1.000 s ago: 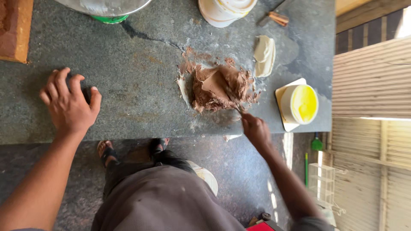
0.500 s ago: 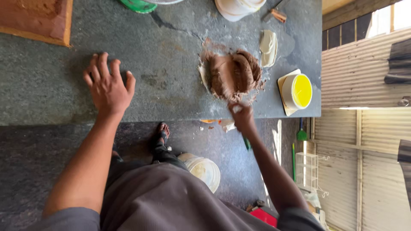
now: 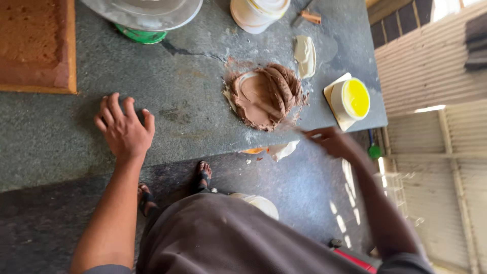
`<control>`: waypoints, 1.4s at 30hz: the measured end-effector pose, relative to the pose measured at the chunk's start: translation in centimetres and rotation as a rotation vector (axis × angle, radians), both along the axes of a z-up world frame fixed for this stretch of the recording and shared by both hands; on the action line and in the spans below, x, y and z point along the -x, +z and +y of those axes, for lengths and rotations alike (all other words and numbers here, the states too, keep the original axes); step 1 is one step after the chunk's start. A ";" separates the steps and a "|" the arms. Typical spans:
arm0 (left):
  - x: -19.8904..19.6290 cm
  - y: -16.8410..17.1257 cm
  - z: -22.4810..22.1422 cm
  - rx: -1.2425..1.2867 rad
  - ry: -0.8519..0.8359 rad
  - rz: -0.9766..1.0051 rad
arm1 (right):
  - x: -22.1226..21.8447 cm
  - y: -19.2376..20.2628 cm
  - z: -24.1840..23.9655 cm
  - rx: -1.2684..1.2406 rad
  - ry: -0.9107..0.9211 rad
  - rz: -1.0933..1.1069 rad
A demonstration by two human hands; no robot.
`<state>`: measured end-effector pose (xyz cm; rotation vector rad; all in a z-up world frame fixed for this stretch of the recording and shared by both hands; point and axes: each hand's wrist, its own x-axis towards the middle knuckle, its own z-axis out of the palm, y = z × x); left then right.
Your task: The person mixes cocoa powder into a mound of frosting on a counter using a spatula.
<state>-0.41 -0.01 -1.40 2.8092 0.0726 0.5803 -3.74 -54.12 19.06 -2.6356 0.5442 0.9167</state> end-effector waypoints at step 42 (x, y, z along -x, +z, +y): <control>-0.3 2.6 -0.3 -0.088 -0.043 -0.039 | 1.7 -12.7 5.7 0.063 0.209 -0.341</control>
